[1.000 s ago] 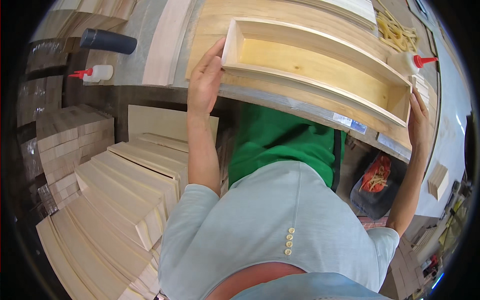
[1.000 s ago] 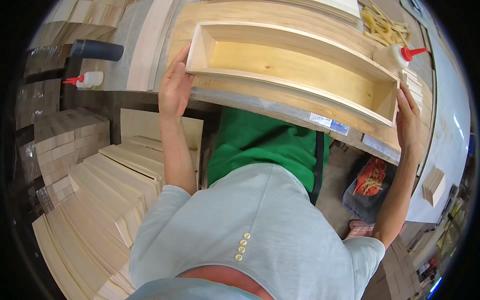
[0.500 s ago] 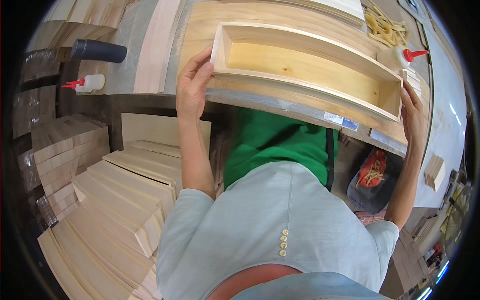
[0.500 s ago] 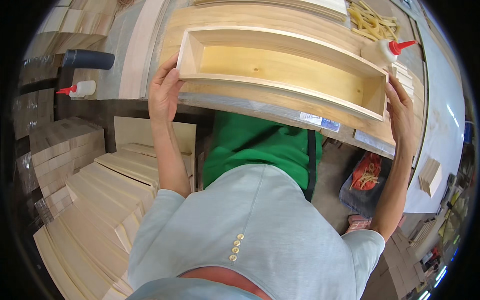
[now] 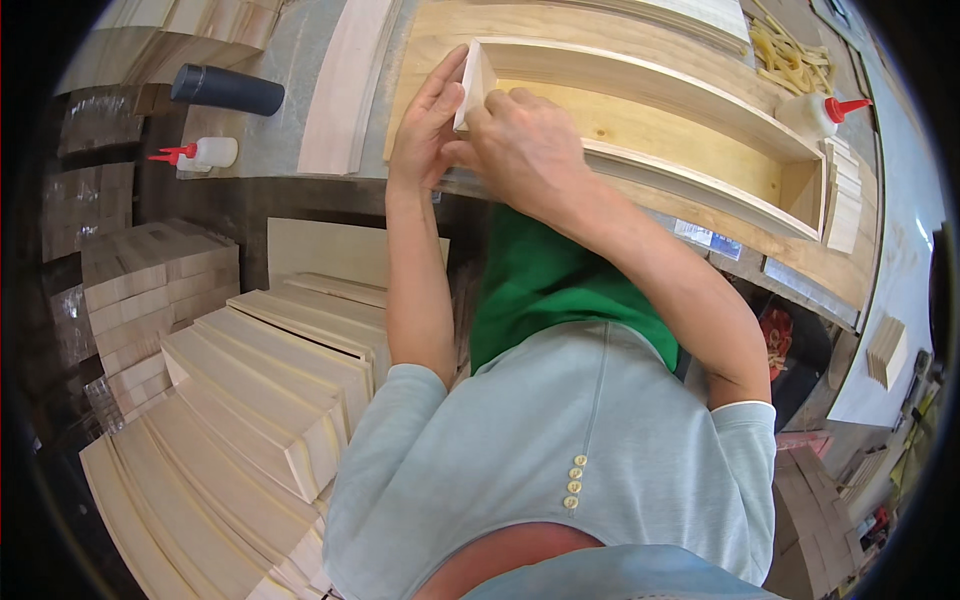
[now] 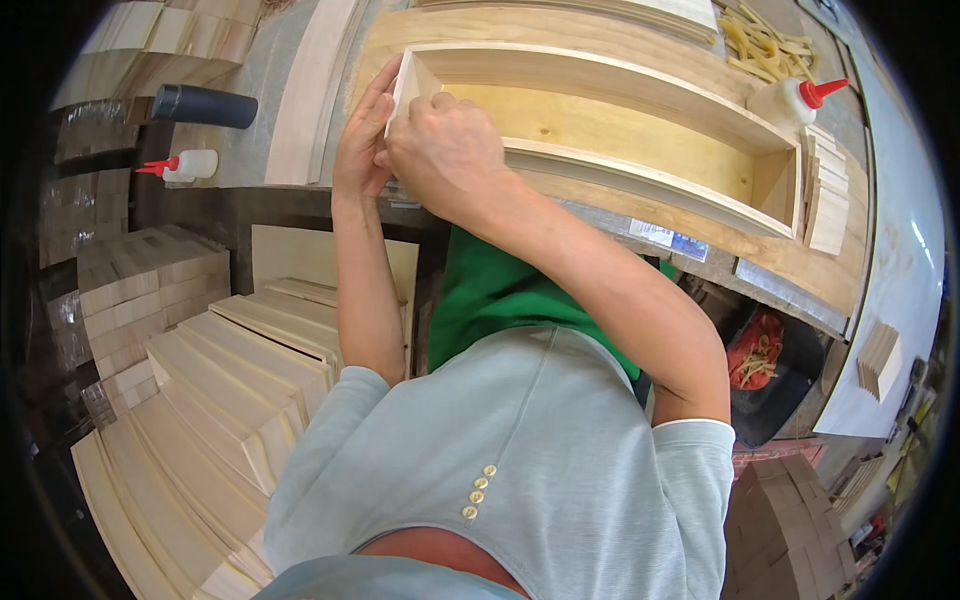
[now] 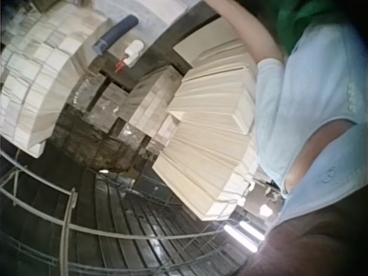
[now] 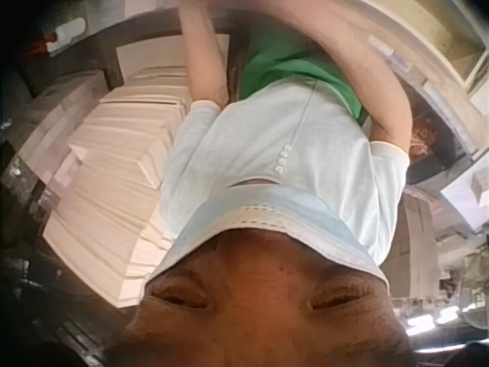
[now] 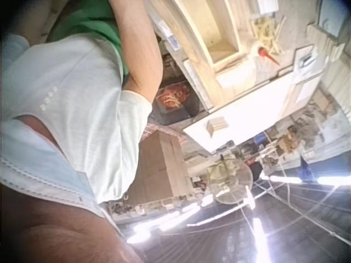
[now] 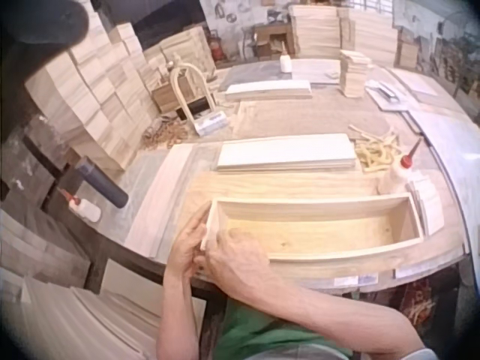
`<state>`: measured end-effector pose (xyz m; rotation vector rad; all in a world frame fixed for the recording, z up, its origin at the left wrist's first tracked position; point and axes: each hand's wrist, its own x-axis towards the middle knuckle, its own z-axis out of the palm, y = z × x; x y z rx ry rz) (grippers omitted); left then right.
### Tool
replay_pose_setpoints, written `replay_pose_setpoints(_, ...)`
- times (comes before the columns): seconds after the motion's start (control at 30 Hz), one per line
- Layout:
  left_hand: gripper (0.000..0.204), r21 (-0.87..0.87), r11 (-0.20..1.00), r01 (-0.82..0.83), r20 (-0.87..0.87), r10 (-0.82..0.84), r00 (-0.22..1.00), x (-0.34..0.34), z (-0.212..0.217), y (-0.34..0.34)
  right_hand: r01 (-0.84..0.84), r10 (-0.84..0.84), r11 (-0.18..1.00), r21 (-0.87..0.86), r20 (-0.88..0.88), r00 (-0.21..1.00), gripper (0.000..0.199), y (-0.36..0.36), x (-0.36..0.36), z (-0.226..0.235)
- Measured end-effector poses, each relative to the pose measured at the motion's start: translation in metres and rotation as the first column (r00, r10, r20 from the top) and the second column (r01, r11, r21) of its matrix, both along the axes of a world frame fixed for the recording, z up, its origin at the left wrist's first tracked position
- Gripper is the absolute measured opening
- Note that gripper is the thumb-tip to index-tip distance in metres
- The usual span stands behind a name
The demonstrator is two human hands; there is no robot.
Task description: The recorder is assembling and gluing wooden box components in a factory setting.
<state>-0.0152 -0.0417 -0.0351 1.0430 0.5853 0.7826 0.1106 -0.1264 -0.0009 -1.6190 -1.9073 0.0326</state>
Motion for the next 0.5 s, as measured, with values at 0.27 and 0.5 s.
replay_pose_setpoints(0.27, 0.050, 0.045, 0.991, 0.125, 0.021, -0.126, 0.992, -0.024, -0.041, 0.024, 0.022, -0.038, 0.994, -0.108, -0.149, 0.988, 0.011, 0.024, -0.032, -0.019)
replay_pose_setpoints(0.5, 0.049, 0.025, 1.000, -0.018, -0.034, 0.019, 0.999, 0.003, -0.005, 0.004, 0.081, -0.083, 0.994, -0.073, -0.033, 0.996, 0.024, 0.008, -0.013, -0.003)
